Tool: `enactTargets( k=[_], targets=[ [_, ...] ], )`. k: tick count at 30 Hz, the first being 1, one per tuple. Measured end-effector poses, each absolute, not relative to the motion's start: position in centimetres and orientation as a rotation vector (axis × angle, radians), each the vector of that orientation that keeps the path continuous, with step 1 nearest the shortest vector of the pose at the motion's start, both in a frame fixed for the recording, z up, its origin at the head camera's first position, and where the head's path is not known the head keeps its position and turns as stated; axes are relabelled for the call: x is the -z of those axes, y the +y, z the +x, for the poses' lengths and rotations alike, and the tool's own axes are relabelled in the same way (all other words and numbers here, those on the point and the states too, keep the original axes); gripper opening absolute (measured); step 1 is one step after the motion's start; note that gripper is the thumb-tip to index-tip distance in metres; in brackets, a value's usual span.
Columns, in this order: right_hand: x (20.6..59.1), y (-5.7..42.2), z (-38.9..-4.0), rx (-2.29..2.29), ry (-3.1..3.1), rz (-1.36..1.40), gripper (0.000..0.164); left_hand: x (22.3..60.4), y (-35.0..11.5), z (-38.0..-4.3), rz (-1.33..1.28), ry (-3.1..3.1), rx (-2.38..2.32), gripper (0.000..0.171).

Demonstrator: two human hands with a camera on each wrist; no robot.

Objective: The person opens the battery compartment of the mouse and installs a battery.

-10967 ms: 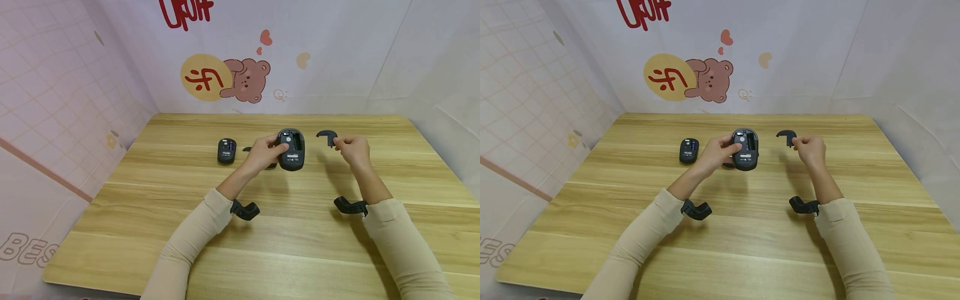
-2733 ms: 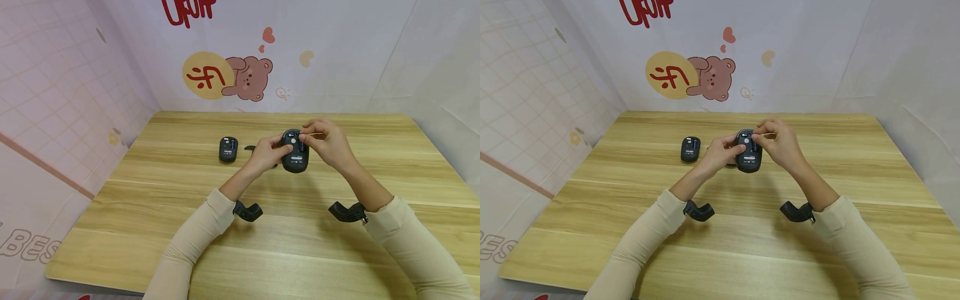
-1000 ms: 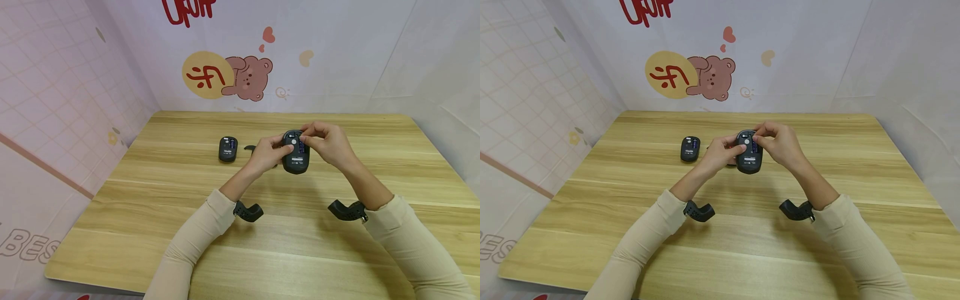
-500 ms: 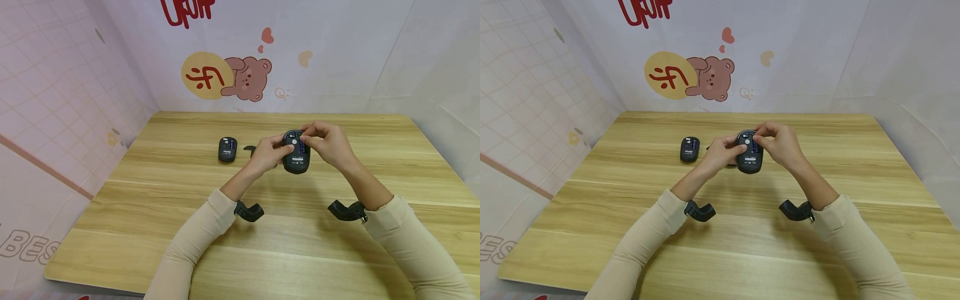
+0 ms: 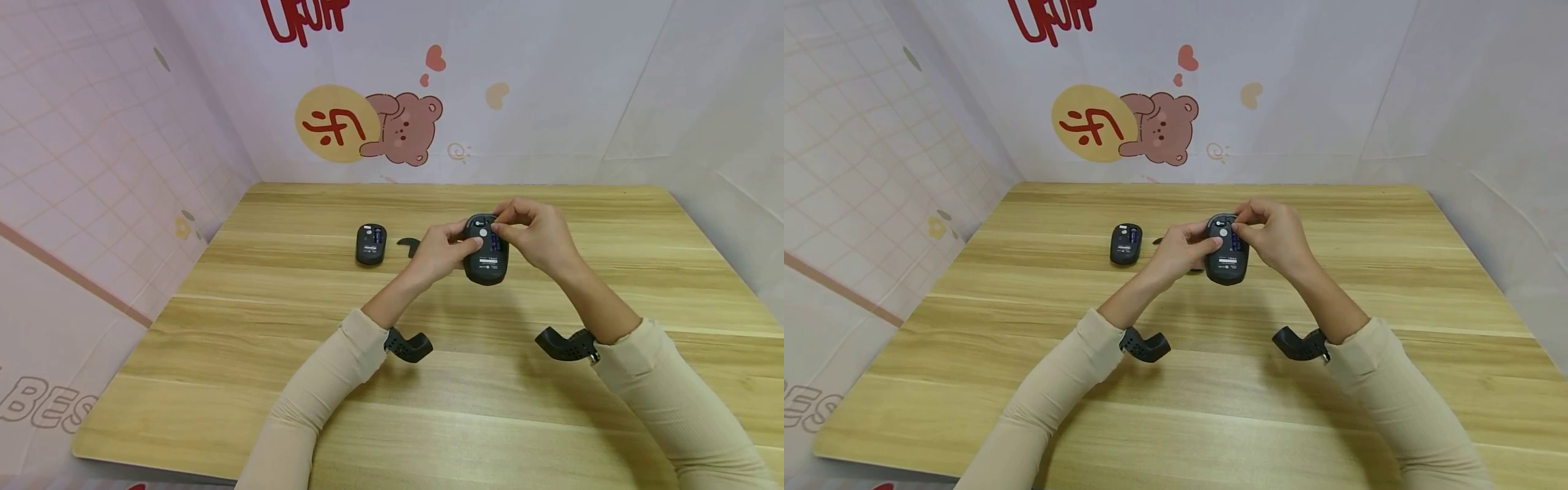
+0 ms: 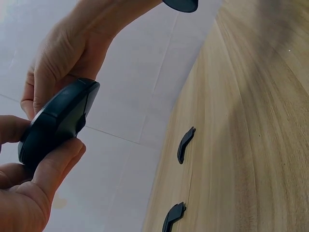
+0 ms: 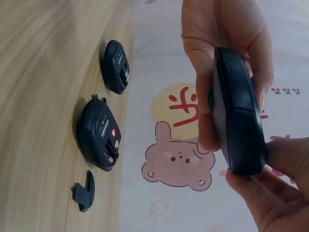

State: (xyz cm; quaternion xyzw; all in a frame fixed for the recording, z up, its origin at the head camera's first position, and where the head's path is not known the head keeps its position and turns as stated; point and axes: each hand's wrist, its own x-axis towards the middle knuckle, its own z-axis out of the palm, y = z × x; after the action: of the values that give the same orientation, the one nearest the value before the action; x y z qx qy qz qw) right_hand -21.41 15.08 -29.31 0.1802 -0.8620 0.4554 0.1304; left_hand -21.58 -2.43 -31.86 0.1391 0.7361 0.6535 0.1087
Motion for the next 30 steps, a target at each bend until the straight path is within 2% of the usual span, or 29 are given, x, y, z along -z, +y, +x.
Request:
enactTargets(
  k=[12, 23, 30],
  targets=[
    [29.9, 15.4, -21.5, -1.335, -2.538, 0.514, 0.007, 32.7, -2.1, -21.6, 0.398, 2.137, -1.912, 0.046],
    [28.9, 16.2, -20.9, -1.255, -2.539, 0.336, 0.025, 32.4, -1.0, -22.6, 0.401, 2.128, -1.928, 0.046],
    [28.1, 16.5, -20.7, -1.238, -2.432, 0.312, 0.024, 32.9, 0.3, -24.0, 0.417, 2.136, -1.937, 0.044]
  ],
)
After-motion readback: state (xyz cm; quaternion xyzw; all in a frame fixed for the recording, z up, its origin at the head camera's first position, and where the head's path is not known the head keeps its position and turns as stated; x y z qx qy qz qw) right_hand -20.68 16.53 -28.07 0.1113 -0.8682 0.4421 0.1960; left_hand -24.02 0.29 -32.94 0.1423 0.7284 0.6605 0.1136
